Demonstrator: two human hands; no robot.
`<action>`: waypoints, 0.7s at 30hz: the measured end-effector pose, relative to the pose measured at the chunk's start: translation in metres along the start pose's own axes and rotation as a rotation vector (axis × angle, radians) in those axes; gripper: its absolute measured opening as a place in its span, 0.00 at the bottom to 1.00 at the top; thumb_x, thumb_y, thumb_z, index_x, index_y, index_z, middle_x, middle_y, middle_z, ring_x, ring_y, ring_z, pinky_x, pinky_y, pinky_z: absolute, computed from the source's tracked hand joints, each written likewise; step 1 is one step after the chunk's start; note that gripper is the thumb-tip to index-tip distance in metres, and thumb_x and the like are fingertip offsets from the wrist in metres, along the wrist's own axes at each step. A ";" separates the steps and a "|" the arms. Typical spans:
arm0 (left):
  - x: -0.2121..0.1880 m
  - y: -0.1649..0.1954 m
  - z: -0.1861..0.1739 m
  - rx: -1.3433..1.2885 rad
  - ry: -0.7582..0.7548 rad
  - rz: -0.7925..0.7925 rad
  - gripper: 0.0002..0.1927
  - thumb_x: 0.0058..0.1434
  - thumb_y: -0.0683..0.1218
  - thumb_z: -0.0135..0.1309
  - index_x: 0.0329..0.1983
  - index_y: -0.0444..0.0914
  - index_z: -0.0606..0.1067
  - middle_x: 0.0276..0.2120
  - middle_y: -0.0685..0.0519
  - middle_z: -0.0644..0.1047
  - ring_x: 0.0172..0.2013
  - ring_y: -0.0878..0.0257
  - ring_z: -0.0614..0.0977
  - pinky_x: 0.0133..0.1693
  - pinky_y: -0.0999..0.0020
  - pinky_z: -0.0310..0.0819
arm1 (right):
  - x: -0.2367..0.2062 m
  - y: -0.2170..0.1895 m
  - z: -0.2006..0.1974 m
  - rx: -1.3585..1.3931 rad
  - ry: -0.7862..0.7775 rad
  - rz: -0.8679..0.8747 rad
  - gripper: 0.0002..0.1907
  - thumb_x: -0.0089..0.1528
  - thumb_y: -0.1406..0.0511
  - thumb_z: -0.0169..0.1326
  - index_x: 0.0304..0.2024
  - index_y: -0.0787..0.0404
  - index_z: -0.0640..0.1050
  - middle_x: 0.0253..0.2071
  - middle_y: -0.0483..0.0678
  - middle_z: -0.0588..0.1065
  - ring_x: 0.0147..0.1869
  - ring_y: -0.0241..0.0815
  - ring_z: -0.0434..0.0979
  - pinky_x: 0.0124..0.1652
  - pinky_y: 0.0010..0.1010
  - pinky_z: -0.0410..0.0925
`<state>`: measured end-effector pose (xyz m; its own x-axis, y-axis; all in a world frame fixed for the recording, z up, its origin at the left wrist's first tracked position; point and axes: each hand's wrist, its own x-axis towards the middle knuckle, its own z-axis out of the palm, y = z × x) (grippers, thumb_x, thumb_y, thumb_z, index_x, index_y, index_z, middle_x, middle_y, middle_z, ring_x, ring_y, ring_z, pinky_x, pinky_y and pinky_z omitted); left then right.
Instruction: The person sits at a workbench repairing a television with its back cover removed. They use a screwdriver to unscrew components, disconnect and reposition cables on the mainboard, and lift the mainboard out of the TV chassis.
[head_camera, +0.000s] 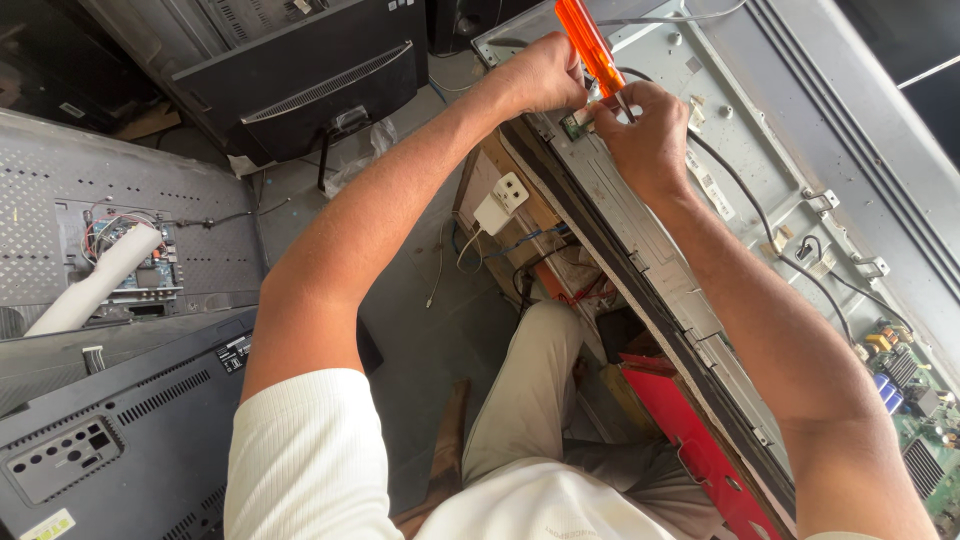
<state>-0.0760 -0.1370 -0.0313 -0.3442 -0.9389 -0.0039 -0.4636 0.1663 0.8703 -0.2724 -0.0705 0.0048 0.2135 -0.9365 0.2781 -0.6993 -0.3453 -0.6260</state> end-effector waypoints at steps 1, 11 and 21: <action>-0.001 0.000 0.000 -0.006 -0.001 0.006 0.03 0.47 0.40 0.63 0.23 0.39 0.79 0.20 0.55 0.79 0.23 0.69 0.79 0.28 0.68 0.71 | 0.000 0.001 0.000 0.016 -0.003 0.010 0.10 0.61 0.63 0.66 0.37 0.65 0.83 0.28 0.49 0.79 0.30 0.35 0.77 0.32 0.31 0.70; -0.014 0.001 -0.001 -0.050 0.069 0.072 0.06 0.57 0.46 0.64 0.31 0.38 0.82 0.23 0.56 0.80 0.24 0.71 0.79 0.28 0.71 0.70 | 0.009 0.004 -0.013 0.052 0.065 0.126 0.09 0.62 0.63 0.67 0.36 0.62 0.83 0.28 0.45 0.79 0.25 0.30 0.73 0.25 0.30 0.66; -0.080 0.027 0.025 0.155 0.364 0.144 0.19 0.65 0.58 0.61 0.42 0.38 0.80 0.16 0.57 0.73 0.15 0.70 0.68 0.19 0.68 0.60 | 0.006 0.020 -0.092 0.300 0.120 -0.058 0.06 0.68 0.69 0.62 0.41 0.65 0.79 0.35 0.44 0.80 0.34 0.24 0.76 0.35 0.18 0.68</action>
<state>-0.0809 -0.0496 -0.0201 -0.1160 -0.9434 0.3108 -0.5586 0.3207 0.7649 -0.3480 -0.0773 0.0607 0.1522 -0.9071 0.3925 -0.4522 -0.4170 -0.7884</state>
